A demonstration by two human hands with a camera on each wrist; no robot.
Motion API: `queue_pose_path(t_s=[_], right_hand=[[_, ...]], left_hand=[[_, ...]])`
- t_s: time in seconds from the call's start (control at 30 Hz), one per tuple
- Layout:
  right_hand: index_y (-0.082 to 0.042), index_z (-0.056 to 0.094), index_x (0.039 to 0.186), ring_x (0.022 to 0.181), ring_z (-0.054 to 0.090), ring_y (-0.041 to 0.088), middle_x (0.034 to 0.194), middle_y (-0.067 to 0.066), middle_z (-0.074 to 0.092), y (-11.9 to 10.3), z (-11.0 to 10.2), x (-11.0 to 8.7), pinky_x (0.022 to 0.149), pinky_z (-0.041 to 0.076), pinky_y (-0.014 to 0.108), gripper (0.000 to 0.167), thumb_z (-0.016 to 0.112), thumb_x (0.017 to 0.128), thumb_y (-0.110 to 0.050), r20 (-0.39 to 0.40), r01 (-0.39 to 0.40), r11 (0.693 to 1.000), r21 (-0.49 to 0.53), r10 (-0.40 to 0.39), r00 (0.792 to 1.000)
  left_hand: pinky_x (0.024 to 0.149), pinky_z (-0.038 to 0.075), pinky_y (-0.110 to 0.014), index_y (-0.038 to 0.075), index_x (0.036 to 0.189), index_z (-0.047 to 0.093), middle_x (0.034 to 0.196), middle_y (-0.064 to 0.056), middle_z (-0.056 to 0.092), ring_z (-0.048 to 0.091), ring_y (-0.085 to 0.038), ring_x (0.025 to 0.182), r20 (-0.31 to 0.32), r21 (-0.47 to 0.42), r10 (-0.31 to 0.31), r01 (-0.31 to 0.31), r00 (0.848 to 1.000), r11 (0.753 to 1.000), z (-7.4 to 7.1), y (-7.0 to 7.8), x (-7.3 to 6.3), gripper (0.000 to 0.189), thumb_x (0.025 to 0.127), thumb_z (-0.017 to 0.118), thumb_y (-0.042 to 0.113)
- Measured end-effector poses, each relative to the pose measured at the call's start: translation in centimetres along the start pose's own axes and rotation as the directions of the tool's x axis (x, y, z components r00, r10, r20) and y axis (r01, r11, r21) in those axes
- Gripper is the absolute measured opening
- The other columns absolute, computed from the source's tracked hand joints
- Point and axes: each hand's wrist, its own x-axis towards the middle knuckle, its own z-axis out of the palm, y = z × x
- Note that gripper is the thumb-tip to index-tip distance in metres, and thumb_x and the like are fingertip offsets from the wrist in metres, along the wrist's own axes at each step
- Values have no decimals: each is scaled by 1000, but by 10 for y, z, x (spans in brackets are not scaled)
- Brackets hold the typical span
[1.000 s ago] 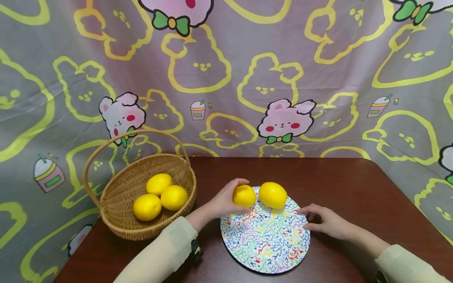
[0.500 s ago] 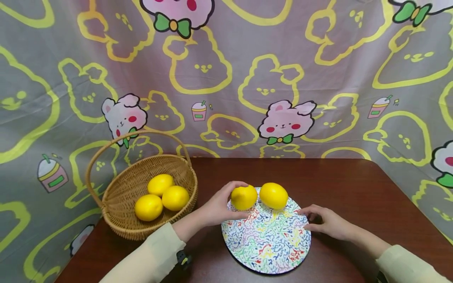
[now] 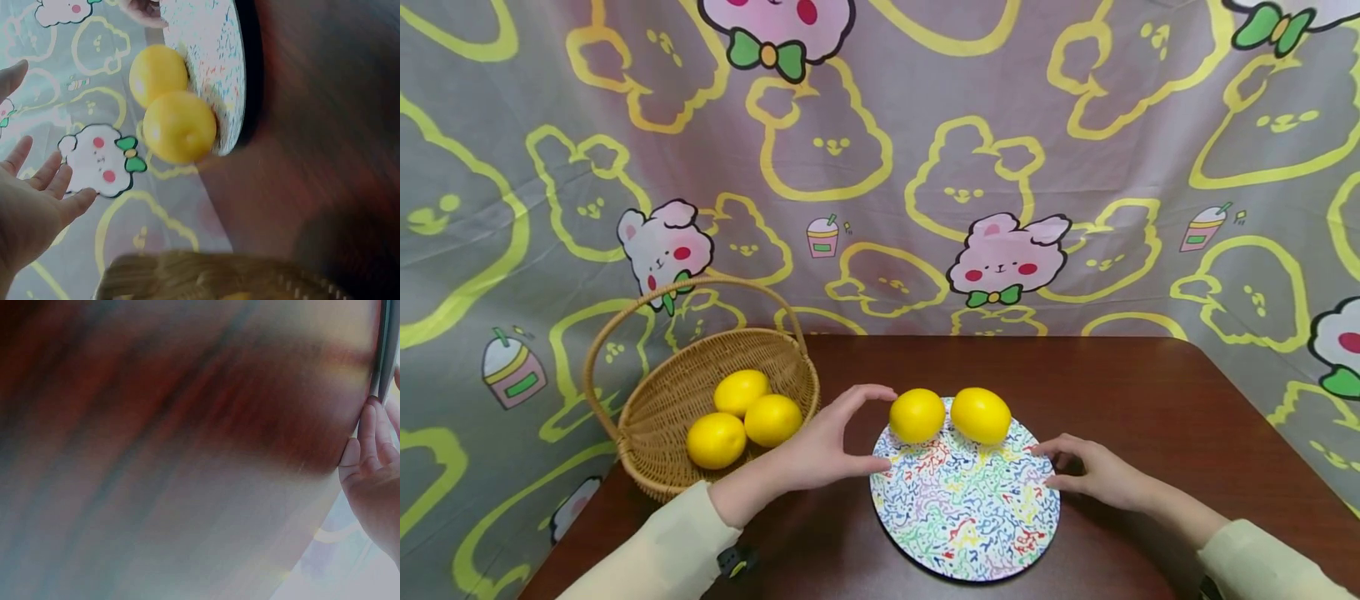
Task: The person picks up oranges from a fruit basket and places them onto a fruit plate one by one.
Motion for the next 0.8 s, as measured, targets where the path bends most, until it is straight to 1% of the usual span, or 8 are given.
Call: queue_pose_path(t_s=[0.07,0.2,0.37,0.43,0.5,0.67,0.8], right_hand=[[-6,62,124,83,53,9,102,-2,59,0,0,0,72,48,25,41,73,88,-21,-1,1,1000,0,-1,1000],[-6,62,124,83,53,8,101,-2,59,0,0,0,72,48,24,41,73,88,-22,-1,-2,1000,-1,2,1000],[-8,62,124,83,53,8,100,-3,58,0,0,0,72,48,24,42,73,87,-25,3,-19,1000,-7,19,1000],[-8,62,124,83,53,8,100,-3,58,-1,0,0,73,49,24,42,73,87,-26,4,-28,1000,-6,29,1000],[-8,62,124,83,53,8,100,-3,58,-2,-1,0,73,49,24,42,73,87,-27,4,-29,1000,-6,29,1000],[-7,62,123,82,53,8,99,-3,58,-1,0,0,72,48,24,42,73,87,-26,-1,-11,1000,-13,11,1000],[-9,63,124,83,53,8,99,-4,58,-1,-1,-1,73,48,24,43,73,87,-28,-1,-29,999,-19,29,1000]], left_hand=[[109,31,-47,25,137,44,138,12,43,38,-14,131,-8,-4,-3,3,1000,1000,-7,0,-4,71,78,83,28],[108,31,-48,23,137,45,139,8,45,41,-15,129,-24,-9,-9,8,1000,1000,-21,1,-13,68,79,82,27],[106,33,-53,20,136,47,140,3,46,43,-20,129,-44,15,-21,22,999,1000,-40,-1,-25,64,81,80,26],[105,32,-55,18,136,48,140,1,47,43,-23,129,-57,26,-23,25,998,999,-47,-3,-29,63,81,80,25],[105,33,-55,19,135,49,138,2,49,44,-24,129,-79,41,-38,42,996,998,-54,-5,-33,63,81,81,25],[103,36,-54,17,132,52,132,0,54,49,-24,123,-133,80,-65,76,989,994,-71,-13,-42,61,79,82,23],[100,38,-56,12,131,52,128,-5,56,51,-27,118,-143,103,-63,78,988,992,-81,-21,-46,58,81,80,20]])
